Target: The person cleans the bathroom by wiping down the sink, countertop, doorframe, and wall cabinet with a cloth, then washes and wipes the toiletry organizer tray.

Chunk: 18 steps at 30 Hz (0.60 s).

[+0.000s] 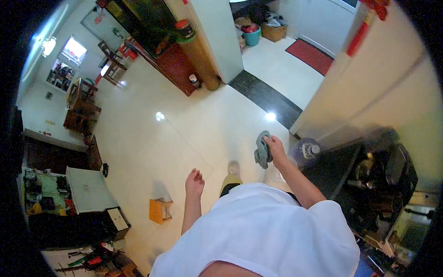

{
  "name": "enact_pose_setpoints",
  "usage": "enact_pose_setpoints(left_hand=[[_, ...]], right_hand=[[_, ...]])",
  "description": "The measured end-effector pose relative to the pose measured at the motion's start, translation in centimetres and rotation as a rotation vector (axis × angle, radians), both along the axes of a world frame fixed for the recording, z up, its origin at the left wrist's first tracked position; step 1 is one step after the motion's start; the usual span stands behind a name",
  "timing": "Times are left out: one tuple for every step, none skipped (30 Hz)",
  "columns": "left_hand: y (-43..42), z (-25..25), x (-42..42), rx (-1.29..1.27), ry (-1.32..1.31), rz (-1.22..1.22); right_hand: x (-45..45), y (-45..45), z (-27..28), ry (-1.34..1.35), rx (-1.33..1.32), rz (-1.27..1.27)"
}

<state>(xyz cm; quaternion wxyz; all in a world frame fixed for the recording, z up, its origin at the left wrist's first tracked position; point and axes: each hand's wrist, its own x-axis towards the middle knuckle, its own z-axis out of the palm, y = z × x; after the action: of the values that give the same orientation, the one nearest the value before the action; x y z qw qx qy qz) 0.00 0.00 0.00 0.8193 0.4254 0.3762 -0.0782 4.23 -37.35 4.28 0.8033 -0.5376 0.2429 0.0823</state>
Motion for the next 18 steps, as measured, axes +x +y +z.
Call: enact_pose_setpoints(left_hand=[[1.3,-0.5,-1.2,-0.010,0.060,0.082],[2.3,-1.0,-2.4,-0.023,0.118,0.163],[3.6,-2.4,5.8,-0.036,0.081,0.172],[4.3,-3.2,7.2,-0.029,0.106,0.215],[4.2,-4.4,6.8,-0.032,0.164,0.253],[6.3,-5.3,10.9,-0.087,0.078,0.250],[6.3,-5.1,14.2,-0.096,0.060,0.242],[5.8,-5.3,16.1,-0.037,0.112,0.213],[6.0,-4.7,18.3,0.037,0.160,0.188],[4.6,-1.8,20.9,0.081,0.225,0.176],[3.7,-0.8,23.3,0.124,0.189,0.083],[2.9,0.1,26.8,0.165,0.136,-0.005],[1.5,0.9,30.1,0.181,0.098,-0.076],[0.2,1.3,32.5,0.202,0.080,-0.147],[-1.1,1.7,35.5,0.240,0.056,-0.221],[-2.8,1.7,38.1,0.276,0.035,-0.299],[-4.9,2.2,40.5,0.309,0.000,-0.367],[-7.3,3.2,43.0,0.344,-0.044,-0.439]], right_hand=[[-0.5,0.4,0.3,0.008,-0.026,-0.031],[-0.9,0.7,0.5,0.016,-0.056,-0.062],[7.9,1.4,-0.1,-0.022,-0.064,-0.053],[9.4,1.4,-0.4,-0.024,-0.060,-0.072],[9.3,0.6,-0.7,0.006,-0.072,-0.094],[13.1,1.6,-0.2,-0.014,-0.040,-0.139],[15.1,1.5,0.1,-0.034,-0.046,-0.146],[16.3,1.1,0.0,-0.001,-0.058,-0.170],[17.9,1.5,-0.2,0.031,-0.055,-0.191],[19.3,1.3,-0.7,0.004,-0.046,-0.185],[20.8,1.6,-0.5,0.017,-0.047,-0.178],[23.2,1.9,0.5,0.012,-0.062,-0.201],[25.2,1.6,1.4,0.008,-0.084,-0.221],[26.5,1.4,1.4,-0.025,-0.086,-0.232],[27.9,1.4,1.8,-0.016,-0.082,-0.218],[28.8,1.1,2.1,-0.039,-0.079,-0.223],[29.9,0.6,2.0,-0.067,-0.079,-0.231],[31.1,-0.5,1.5,-0.077,-0.095,-0.188]])
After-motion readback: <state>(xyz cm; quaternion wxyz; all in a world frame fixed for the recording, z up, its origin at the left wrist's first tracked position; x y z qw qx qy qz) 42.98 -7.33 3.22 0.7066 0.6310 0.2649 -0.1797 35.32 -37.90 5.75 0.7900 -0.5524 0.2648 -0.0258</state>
